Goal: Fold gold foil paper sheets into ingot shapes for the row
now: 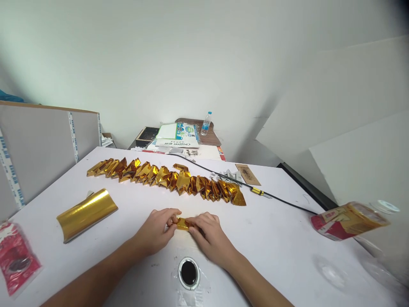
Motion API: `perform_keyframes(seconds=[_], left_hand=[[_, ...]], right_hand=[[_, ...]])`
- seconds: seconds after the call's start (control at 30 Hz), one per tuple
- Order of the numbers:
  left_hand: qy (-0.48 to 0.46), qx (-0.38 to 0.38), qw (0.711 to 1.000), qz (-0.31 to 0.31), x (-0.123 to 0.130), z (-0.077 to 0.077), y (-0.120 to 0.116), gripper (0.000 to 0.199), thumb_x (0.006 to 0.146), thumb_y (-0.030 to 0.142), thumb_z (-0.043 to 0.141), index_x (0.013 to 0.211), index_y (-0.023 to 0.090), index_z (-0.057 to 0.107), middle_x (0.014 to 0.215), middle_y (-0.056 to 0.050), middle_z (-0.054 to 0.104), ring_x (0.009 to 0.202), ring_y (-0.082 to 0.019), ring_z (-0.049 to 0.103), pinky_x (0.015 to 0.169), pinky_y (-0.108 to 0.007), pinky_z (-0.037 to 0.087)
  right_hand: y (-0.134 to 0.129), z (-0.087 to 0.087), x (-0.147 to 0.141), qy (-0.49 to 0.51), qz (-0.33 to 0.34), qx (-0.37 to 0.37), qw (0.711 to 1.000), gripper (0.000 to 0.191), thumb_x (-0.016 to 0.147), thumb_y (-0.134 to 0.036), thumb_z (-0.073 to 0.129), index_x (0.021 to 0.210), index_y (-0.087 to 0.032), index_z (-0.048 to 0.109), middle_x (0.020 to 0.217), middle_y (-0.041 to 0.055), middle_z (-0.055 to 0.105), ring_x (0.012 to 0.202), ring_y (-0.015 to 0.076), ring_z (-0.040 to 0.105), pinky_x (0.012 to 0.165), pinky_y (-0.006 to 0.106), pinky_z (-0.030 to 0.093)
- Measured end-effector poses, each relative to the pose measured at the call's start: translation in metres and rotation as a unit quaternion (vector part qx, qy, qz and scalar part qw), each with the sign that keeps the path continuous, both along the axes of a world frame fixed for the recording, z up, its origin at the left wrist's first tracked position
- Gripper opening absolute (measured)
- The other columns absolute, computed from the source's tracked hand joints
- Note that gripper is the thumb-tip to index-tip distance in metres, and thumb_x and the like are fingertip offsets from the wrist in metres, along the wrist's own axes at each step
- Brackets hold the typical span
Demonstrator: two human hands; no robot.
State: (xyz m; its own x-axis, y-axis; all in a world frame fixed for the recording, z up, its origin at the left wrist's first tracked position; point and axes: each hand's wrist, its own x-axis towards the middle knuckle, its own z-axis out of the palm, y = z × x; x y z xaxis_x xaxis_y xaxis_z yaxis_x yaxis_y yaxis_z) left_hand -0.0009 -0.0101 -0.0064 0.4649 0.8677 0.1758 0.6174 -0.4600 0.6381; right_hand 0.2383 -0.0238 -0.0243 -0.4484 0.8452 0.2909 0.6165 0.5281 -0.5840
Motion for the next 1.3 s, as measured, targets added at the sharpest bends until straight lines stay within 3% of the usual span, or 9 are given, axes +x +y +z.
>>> perform_keyframes(seconds=[0.13,0.33,0.43,0.6,0.77,0.97,1.17,1.3], left_hand=[[0.007,0.017,1.000,-0.005,0.001,0.001,0.001,0.041,0.095,0.013,0.043,0.131,0.022,0.060,0.108,-0.004,0.075,0.095,-0.020,0.071,0.094,-0.039,0.051],[-0.005,-0.004,0.998,0.069,0.006,-0.006,0.006,0.050,0.081,0.010,0.056,0.129,0.021,0.059,0.104,-0.003,0.071,0.075,-0.016,0.068,0.082,-0.034,0.056],[0.000,-0.008,0.997,0.083,0.008,-0.007,0.007,0.050,0.080,0.009,0.058,0.128,0.020,0.060,0.107,-0.003,0.069,0.076,-0.016,0.068,0.082,-0.035,0.057],[0.023,0.001,0.998,0.055,0.002,-0.003,0.008,0.027,0.090,0.012,0.058,0.114,0.020,0.065,0.111,-0.005,0.068,0.086,-0.019,0.067,0.086,-0.036,0.056],[0.035,0.033,0.998,-0.027,-0.008,0.001,0.009,0.023,0.098,0.010,0.053,0.112,0.021,0.068,0.112,-0.005,0.069,0.101,-0.021,0.064,0.092,-0.036,0.054],[0.141,0.184,0.966,-0.112,-0.009,-0.003,0.007,0.044,0.090,-0.007,0.048,0.111,0.023,0.072,0.112,-0.004,0.072,0.104,-0.024,0.057,0.089,-0.039,0.050],[0.185,0.178,0.962,-0.090,-0.008,0.000,0.001,0.034,0.084,-0.002,0.059,0.105,0.022,0.072,0.105,-0.003,0.074,0.101,-0.024,0.058,0.083,-0.039,0.048],[0.165,0.177,0.969,-0.059,-0.011,0.005,0.001,0.023,0.084,0.003,0.061,0.092,0.021,0.073,0.094,-0.002,0.074,0.099,-0.024,0.057,0.082,-0.040,0.047]], right_hand=[[0.001,-0.002,-0.004,-0.004,-0.044,0.010,0.999,0.012,0.104,-0.028,0.056,0.105,-0.024,0.068,0.088,0.0038,0.070,0.090,0.0230,0.063,0.087,0.041,0.042],[0.004,-0.008,-0.005,-0.032,-0.077,0.058,0.995,0.019,0.104,-0.030,0.056,0.090,-0.022,0.065,0.082,0.0041,0.069,0.083,0.0227,0.061,0.079,0.037,0.041],[0.005,-0.011,-0.004,-0.028,-0.071,0.072,0.995,0.021,0.106,-0.032,0.054,0.090,-0.022,0.066,0.082,0.0049,0.069,0.083,0.0231,0.061,0.079,0.038,0.040],[0.006,-0.013,-0.001,-0.042,-0.065,0.071,0.995,0.015,0.104,-0.026,0.058,0.092,-0.022,0.064,0.091,0.0046,0.071,0.088,0.0231,0.060,0.083,0.039,0.041],[0.006,-0.010,0.003,-0.030,-0.038,0.056,0.997,0.010,0.104,-0.022,0.057,0.101,-0.023,0.066,0.097,0.0049,0.070,0.092,0.0232,0.060,0.086,0.041,0.044],[0.005,-0.005,0.001,-0.033,0.061,0.147,0.987,0.044,0.097,-0.003,0.049,0.125,-0.031,0.070,0.117,0.0081,0.067,0.105,0.0238,0.057,0.086,0.039,0.047],[0.004,-0.006,0.005,-0.046,0.029,0.153,0.987,0.045,0.093,-0.005,0.053,0.120,-0.032,0.076,0.126,0.0091,0.064,0.115,0.0282,0.053,0.093,0.046,0.047],[0.004,-0.005,0.010,-0.056,0.006,0.086,0.995,0.041,0.099,-0.012,0.051,0.122,-0.035,0.076,0.128,0.0087,0.065,0.118,0.0285,0.053,0.096,0.049,0.047]])
